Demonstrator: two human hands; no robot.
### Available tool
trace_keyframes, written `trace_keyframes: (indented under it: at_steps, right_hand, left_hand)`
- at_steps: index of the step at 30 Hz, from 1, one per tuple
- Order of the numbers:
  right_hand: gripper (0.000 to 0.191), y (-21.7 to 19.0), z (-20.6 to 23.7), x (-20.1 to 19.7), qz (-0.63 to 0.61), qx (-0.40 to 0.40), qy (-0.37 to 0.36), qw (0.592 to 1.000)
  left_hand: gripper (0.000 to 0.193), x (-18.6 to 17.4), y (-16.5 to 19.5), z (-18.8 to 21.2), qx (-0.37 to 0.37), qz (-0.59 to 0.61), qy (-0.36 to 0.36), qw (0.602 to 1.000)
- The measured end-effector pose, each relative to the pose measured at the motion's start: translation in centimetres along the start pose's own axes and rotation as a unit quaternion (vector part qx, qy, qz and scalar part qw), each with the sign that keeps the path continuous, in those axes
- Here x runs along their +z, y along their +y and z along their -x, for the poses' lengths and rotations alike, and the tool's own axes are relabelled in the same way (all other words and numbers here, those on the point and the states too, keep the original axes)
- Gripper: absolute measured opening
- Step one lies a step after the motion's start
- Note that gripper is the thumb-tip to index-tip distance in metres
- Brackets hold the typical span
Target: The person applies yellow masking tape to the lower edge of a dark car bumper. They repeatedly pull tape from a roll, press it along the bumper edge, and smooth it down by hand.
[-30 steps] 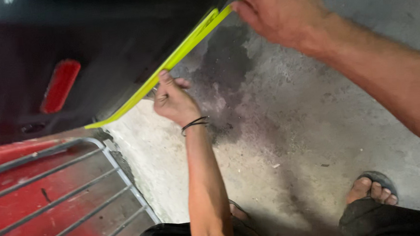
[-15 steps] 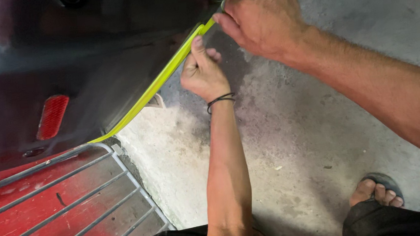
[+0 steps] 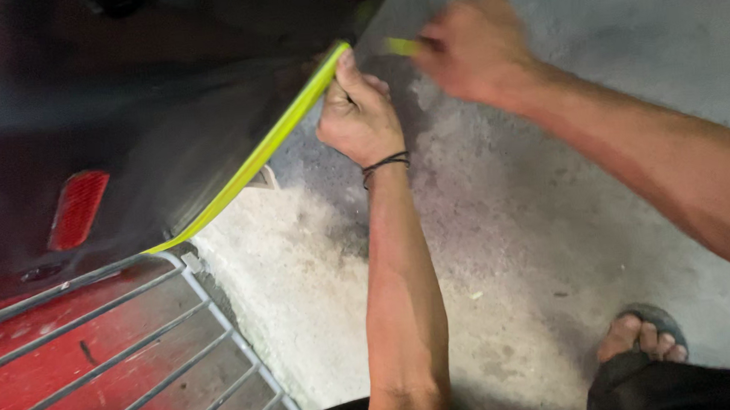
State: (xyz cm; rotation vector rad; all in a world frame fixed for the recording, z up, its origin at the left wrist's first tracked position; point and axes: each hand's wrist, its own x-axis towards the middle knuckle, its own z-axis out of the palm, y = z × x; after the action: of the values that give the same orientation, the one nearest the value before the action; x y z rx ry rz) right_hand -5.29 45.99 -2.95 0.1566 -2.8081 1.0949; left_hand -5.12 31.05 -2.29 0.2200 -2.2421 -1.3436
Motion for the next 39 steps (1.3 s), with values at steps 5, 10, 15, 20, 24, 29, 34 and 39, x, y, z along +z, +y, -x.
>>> trace_keyframes:
  at_steps: [5, 10, 15, 20, 24, 29, 34, 39]
  right_hand:
    - [0.046, 7.1, 6.5, -1.2, 0.206, 0.085, -0.118, 0.968]
    - [0.035, 8.5, 8.6, -1.9, 0.338, -0.051, -0.14, 0.929]
    - [0.029, 7.3, 8.9, 0.4, 0.272, 0.053, -0.228, 0.933]
    - [0.025, 5.7, 8.9, 3.6, 0.175, 0.114, -0.264, 0.942]
    - [0.027, 3.3, 8.9, 5.1, 0.236, 0.057, -0.302, 0.922]
    - [0.041, -0.5, 9.2, 5.8, 0.312, -0.019, -0.372, 0.874]
    - [0.032, -6.2, 9.5, 6.8, 0.265, -0.058, -0.35, 0.896]
    - [0.034, -14.3, 10.2, 4.7, 0.331, -0.027, -0.418, 0.845]
  left_hand:
    - [0.045, 0.9, 0.0, 0.0, -0.132, 0.058, -0.002, 0.99]
    - [0.056, -2.0, -0.7, 0.3, -0.134, 0.088, -0.006, 0.987]
    - [0.052, -8.8, -3.7, -1.1, -0.13, 0.178, 0.006, 0.975]
    - [0.052, -15.0, -7.4, -2.6, -0.105, 0.181, 0.012, 0.978]
    - [0.051, -20.5, -10.5, -4.6, -0.088, 0.165, -0.02, 0.982]
    - [0.056, -26.7, -13.4, -7.6, -0.078, 0.165, -0.056, 0.982]
    - [0.052, -27.4, -14.6, -8.5, -0.002, 0.296, 0.019, 0.955]
    - [0.045, -25.5, -15.0, -9.5, -0.022, 0.436, 0.03, 0.899]
